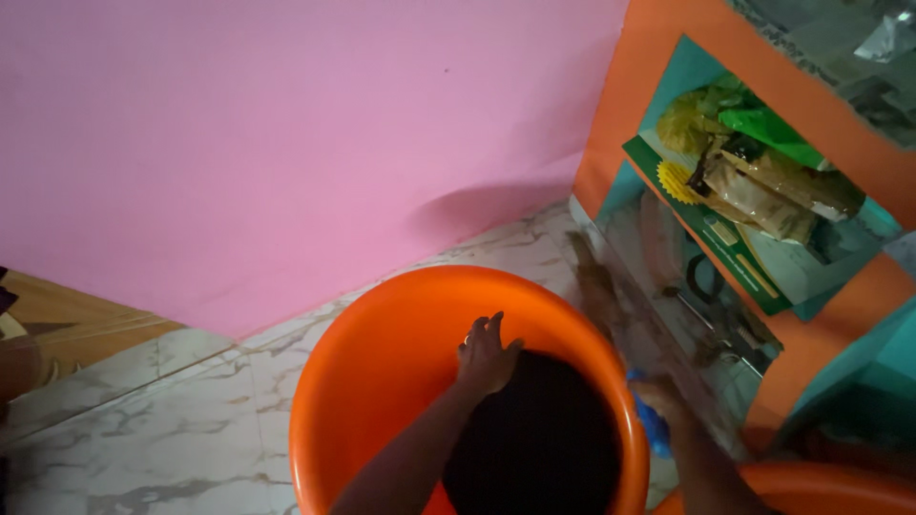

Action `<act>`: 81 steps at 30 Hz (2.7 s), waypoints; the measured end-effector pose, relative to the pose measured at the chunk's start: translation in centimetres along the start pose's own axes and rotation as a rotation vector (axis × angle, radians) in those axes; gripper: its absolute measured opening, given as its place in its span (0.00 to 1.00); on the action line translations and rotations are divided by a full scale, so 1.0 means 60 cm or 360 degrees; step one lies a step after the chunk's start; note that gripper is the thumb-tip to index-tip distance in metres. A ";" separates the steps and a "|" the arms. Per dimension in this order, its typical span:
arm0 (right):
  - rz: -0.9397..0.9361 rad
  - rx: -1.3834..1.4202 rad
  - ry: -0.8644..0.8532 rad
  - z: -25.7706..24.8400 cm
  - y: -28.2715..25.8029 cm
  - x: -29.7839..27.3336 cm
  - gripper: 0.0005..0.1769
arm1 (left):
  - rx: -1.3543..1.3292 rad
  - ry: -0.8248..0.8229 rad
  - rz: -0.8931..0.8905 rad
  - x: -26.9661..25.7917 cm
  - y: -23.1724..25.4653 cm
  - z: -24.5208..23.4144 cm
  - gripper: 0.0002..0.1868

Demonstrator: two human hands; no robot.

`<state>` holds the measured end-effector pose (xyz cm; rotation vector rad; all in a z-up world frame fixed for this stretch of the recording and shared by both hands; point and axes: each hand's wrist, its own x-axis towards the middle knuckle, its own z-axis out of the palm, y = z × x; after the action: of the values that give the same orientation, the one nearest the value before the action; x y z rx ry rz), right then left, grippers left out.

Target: The person uses a broom to sweep dust from a pink wall, a plastic chair, and the surface of a counter, then continues to sweep a large woven bed frame.

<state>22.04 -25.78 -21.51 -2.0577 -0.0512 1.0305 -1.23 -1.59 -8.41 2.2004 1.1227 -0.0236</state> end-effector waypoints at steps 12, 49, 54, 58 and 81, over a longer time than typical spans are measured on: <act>-0.0149 -0.0187 0.0196 -0.008 -0.064 -0.008 0.18 | -0.0016 0.0026 0.0081 0.005 0.015 -0.017 0.40; -0.0605 -0.1019 -0.1130 0.775 -0.438 -0.581 0.18 | -0.0323 0.0815 -0.0546 -0.353 -0.607 -0.493 0.41; -0.0730 -0.0993 -0.1396 0.863 -0.481 -0.684 0.17 | -0.0318 0.0854 -0.0648 -0.369 -0.630 -0.516 0.42; -0.0736 -0.1032 -0.1332 0.879 -0.525 -0.645 0.15 | -0.0320 0.0880 -0.0680 -0.361 -0.615 -0.504 0.41; -0.0543 -0.1224 -0.0300 0.255 -0.426 -0.014 0.20 | -0.0299 0.0621 -0.0372 -0.040 -0.267 -0.314 0.41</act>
<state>18.68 0.92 -8.62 -2.4757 -0.9956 1.0765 -19.43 13.92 -1.69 1.9437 1.5236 0.4103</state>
